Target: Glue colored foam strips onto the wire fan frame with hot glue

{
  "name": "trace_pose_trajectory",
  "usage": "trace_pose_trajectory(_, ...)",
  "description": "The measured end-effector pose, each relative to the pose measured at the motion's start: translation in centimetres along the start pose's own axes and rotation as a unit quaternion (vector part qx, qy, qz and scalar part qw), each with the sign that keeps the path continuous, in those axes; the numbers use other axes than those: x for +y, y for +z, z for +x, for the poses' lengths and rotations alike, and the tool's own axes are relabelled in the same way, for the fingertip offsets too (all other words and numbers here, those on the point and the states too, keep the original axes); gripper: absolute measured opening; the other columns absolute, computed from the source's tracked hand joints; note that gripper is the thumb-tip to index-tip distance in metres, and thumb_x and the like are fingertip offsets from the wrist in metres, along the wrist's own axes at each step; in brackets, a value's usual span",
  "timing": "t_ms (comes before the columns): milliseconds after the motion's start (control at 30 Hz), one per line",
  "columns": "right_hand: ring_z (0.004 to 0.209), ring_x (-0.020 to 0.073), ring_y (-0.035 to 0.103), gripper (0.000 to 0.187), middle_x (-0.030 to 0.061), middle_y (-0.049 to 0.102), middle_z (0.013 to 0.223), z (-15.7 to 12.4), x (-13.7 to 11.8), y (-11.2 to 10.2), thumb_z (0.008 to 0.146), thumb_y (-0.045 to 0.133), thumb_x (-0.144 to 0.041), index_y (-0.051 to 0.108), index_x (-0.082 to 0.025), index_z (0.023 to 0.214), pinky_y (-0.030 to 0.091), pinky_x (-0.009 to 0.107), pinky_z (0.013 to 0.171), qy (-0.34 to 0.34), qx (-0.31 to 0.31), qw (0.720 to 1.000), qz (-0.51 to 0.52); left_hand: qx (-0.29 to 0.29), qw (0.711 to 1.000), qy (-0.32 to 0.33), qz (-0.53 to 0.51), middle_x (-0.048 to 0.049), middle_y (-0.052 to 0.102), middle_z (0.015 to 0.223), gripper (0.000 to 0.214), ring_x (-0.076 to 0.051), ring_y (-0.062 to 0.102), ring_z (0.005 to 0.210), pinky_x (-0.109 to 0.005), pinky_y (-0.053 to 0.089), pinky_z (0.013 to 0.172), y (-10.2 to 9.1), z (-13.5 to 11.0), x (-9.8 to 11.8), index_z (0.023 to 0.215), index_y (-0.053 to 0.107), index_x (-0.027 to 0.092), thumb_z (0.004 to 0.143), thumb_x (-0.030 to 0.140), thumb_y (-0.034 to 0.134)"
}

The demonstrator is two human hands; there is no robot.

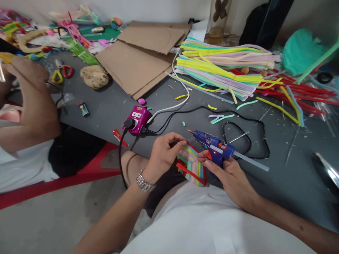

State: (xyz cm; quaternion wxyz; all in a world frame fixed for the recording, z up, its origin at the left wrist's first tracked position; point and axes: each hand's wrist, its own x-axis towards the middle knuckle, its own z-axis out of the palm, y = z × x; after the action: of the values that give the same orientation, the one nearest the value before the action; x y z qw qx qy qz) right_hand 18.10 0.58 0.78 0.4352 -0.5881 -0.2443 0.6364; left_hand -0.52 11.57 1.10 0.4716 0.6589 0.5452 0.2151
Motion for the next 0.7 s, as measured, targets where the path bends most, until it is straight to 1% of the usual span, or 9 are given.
trace_pose_trajectory(67, 0.105, 0.0261, 0.069, 0.047, 0.0058, 0.077, 0.105, 0.0, -0.1, 0.1, 0.077, 0.079, -0.061, 0.071, -0.023, 0.103, 0.054, 0.045, 0.103, 0.001, 0.001, 1.0, 0.005, -0.023, 0.999, -0.014, -0.037, -0.0027, 0.073, 0.074, 0.018, -0.013, 0.062, 0.064, -0.023, 0.048, 0.06, -0.2, 0.3, 0.1, 0.086, 0.074, 0.015, 0.078, 0.032, 0.073)
trace_pose_trajectory(133, 0.106, 0.026, 0.069, 0.048, 0.0062, 0.077, 0.106, -0.1, -0.2, 0.1, 0.077, 0.079, -0.062, 0.072, -0.023, 0.104, 0.054, 0.045, 0.103, 0.002, 0.003, 1.0, 0.006, -0.044, 0.995, -0.042, -0.078, -0.0052, 0.076, 0.083, 0.028, -0.015, 0.065, 0.07, -0.024, 0.051, 0.063, -0.5, 0.5, 0.3, 0.097, 0.075, 0.014, 0.075, 0.03, 0.075)
trace_pose_trajectory(200, 0.109, 0.0259, 0.069, 0.05, 0.0066, 0.077, 0.109, -0.1, -0.3, 0.1, 0.076, 0.08, -0.062, 0.072, -0.023, 0.106, 0.053, 0.044, 0.105, 0.003, 0.001, 1.0, 0.006, -0.076, 0.988, -0.077, -0.114, -0.0076, 0.078, 0.091, 0.036, -0.016, 0.067, 0.077, -0.026, 0.054, 0.068, -0.9, 0.6, 0.7, 0.105, 0.075, 0.013, 0.074, 0.031, 0.075)
trace_pose_trajectory(267, 0.11, 0.0258, 0.069, 0.05, 0.0068, 0.077, 0.111, -0.2, -0.4, 0.0, 0.076, 0.08, -0.062, 0.072, -0.022, 0.106, 0.053, 0.043, 0.106, 0.005, -0.004, 1.0, 0.005, -0.125, 0.977, -0.11, -0.131, -0.0086, 0.078, 0.097, 0.037, -0.016, 0.067, 0.081, -0.027, 0.055, 0.073, -1.4, 0.7, 1.4, 0.107, 0.076, 0.012, 0.075, 0.033, 0.076)
trace_pose_trajectory(300, 0.11, 0.0255, 0.069, 0.051, 0.0068, 0.077, 0.112, -0.1, -0.4, 0.0, 0.076, 0.08, -0.062, 0.072, -0.022, 0.106, 0.053, 0.043, 0.106, 0.004, -0.005, 1.0, 0.003, -0.146, 0.973, -0.121, -0.13, -0.0079, 0.078, 0.096, 0.036, -0.015, 0.066, 0.079, -0.027, 0.054, 0.073, -1.8, 0.7, 1.7, 0.105, 0.076, 0.013, 0.075, 0.033, 0.077)
trace_pose_trajectory(400, 0.105, 0.0242, 0.07, 0.05, 0.0067, 0.078, 0.107, -0.1, -0.3, -0.2, 0.077, 0.08, -0.062, 0.073, -0.021, 0.104, 0.054, 0.042, 0.103, -0.003, -0.012, 1.0, -0.004, -0.181, 0.962, -0.158, -0.13, -0.0024, 0.072, 0.081, 0.032, -0.009, 0.056, 0.063, -0.021, 0.047, 0.061, -2.6, 0.7, 2.4, 0.1, 0.076, 0.013, 0.074, 0.032, 0.079)
trace_pose_trajectory(500, 0.104, 0.0231, 0.07, 0.048, 0.0062, 0.077, 0.105, 0.0, -0.2, -0.4, 0.078, 0.08, -0.06, 0.073, -0.021, 0.105, 0.056, 0.04, 0.101, -0.009, -0.019, 1.0, 0.001, -0.185, 0.946, -0.203, -0.171, 0.0022, 0.065, 0.07, 0.032, -0.005, 0.047, 0.051, -0.018, 0.035, 0.048, -2.8, 0.7, 2.2, 0.098, 0.074, 0.014, 0.072, 0.032, 0.082)
trace_pose_trajectory(600, 0.103, 0.0228, 0.071, 0.044, 0.0061, 0.078, 0.105, -0.1, -0.2, -0.5, 0.08, 0.08, -0.056, 0.073, -0.022, 0.106, 0.057, 0.041, 0.1, -0.009, -0.026, 1.0, 0.011, -0.185, 0.924, -0.243, -0.23, 0.0041, 0.061, 0.065, 0.035, -0.003, 0.044, 0.044, -0.017, 0.029, 0.042, -2.7, 0.8, 1.7, 0.095, 0.072, 0.014, 0.067, 0.031, 0.086)
trace_pose_trajectory(700, 0.104, 0.0233, 0.072, 0.042, 0.0067, 0.078, 0.105, -0.1, -0.2, -0.5, 0.08, 0.081, -0.054, 0.074, -0.021, 0.107, 0.057, 0.042, 0.101, -0.006, -0.041, 0.999, 0.035, -0.19, 0.9, -0.269, -0.286, 0.0043, 0.06, 0.065, 0.036, -0.001, 0.039, 0.041, -0.016, 0.025, 0.04, -2.5, 0.9, 1.4, 0.09, 0.071, 0.014, 0.063, 0.029, 0.089)
